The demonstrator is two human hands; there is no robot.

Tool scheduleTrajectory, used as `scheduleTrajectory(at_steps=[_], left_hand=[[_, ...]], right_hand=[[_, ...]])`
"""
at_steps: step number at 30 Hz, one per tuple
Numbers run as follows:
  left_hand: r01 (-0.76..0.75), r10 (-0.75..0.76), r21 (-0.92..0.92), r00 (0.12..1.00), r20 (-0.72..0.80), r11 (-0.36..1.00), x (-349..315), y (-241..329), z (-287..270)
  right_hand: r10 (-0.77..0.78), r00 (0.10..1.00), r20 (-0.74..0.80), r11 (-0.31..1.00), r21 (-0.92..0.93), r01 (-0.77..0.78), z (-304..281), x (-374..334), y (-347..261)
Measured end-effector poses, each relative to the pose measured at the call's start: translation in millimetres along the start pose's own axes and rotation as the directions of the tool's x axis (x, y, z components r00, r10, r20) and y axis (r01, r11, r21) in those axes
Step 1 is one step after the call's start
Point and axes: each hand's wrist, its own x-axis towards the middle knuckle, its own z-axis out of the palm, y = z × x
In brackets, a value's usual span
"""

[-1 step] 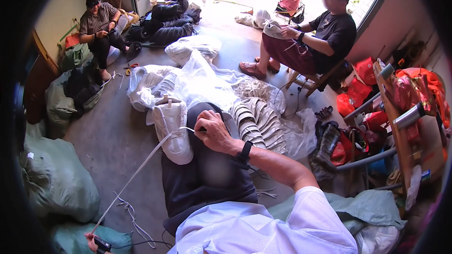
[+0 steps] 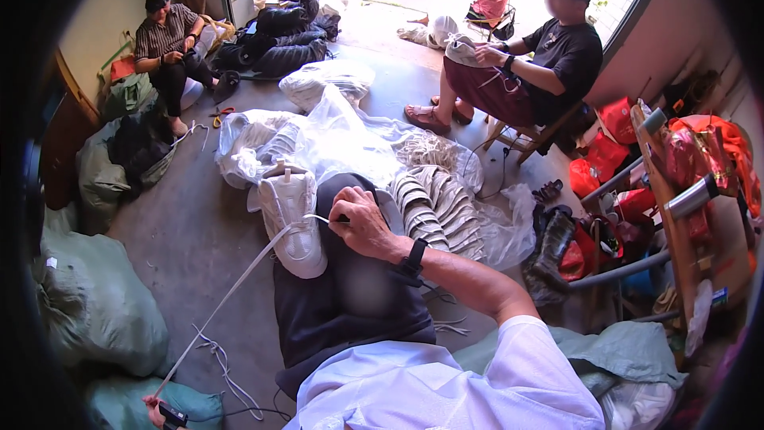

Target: The recorder inserts white laces into a white athletic shoe.

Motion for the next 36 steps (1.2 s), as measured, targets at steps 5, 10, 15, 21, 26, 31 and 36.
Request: scheduleTrajectory(at_steps=[5, 10, 15, 21, 26, 31, 36], left_hand=[[0.013, -0.013, -0.001, 0.999, 0.053, 1.000, -6, 22, -13], [-0.082, 0.078, 0.047, 0.993, 0.089, 0.996, -61, 121, -33], [-0.229, 0.218, 0.277, 0.974, 0.068, 0.933, -53, 27, 4], [-0.267, 0.062, 0.765, 0.956, 0.286, 0.587, -79, -199, 145], [-0.274, -0.326, 0.932, 0.881, 0.341, 0.236, -137, -401, 220], [-0.543, -0.425, 0.834, 0.734, 0.529, 0.101, -151, -482, 225], [-0.792, -0.455, 0.606, 0.565, 0.688, -0.067, -162, -519, 224]], right_hand=[[0.018, 1.000, 0.009, 1.000, -0.007, -0.018, 2, 1, -2], [0.015, 1.000, -0.027, 1.000, 0.005, -0.015, 0, 5, 4], [0.005, 1.000, 0.007, 0.998, -0.067, -0.005, 0, 6, -2], [-0.259, 0.962, 0.092, 0.954, -0.134, 0.270, 8, 33, -47], [-0.276, 0.911, 0.305, 0.932, -0.148, 0.332, 27, 25, -42], [-0.290, 0.901, 0.324, 0.932, -0.119, 0.343, 18, 9, -50], [-0.224, 0.915, 0.335, 0.959, -0.092, 0.269, 16, 7, -41]])
